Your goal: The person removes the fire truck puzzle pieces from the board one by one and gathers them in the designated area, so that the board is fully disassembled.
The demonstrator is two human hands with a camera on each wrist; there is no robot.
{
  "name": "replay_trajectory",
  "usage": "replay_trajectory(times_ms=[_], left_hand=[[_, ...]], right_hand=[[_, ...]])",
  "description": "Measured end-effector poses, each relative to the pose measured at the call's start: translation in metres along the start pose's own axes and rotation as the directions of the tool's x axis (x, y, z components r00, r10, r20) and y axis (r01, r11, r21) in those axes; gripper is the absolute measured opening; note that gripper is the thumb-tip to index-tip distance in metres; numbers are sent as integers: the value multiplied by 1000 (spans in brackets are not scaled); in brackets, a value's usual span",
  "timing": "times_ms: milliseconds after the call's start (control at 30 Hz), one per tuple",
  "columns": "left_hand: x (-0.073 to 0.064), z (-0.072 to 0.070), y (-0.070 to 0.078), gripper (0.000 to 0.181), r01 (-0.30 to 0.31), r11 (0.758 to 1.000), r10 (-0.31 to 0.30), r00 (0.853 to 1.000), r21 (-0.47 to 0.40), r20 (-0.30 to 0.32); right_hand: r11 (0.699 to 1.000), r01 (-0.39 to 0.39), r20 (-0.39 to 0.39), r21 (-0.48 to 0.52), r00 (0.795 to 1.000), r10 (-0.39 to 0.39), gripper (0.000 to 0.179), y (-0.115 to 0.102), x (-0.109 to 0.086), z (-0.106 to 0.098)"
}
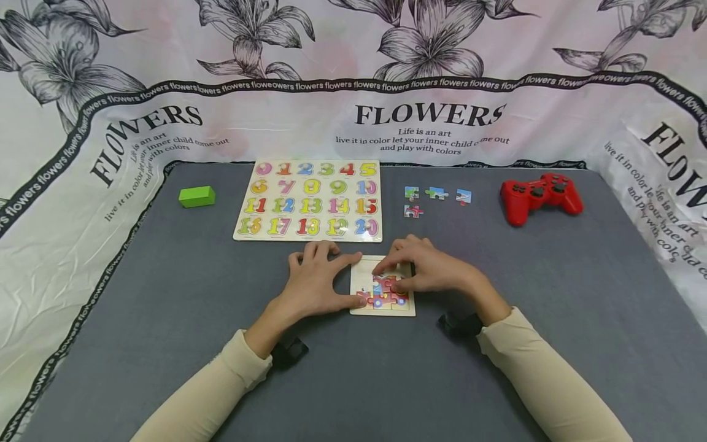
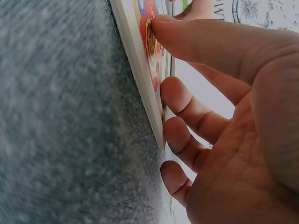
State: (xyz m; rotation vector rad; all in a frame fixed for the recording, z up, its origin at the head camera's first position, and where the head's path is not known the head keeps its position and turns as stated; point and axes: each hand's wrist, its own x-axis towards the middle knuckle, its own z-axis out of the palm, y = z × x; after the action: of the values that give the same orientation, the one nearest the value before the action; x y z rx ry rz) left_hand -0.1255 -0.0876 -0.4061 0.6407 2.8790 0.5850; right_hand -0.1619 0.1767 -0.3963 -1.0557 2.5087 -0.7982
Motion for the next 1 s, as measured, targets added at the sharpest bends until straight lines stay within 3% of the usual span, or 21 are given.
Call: replay_trajectory(times_ms=[1000], left_hand=[[-1,-1,1,83,5,1000,-5,1000,3,6]], right_hand=[[1000,-4,18,-5,1000,4,44,-2,0,4]])
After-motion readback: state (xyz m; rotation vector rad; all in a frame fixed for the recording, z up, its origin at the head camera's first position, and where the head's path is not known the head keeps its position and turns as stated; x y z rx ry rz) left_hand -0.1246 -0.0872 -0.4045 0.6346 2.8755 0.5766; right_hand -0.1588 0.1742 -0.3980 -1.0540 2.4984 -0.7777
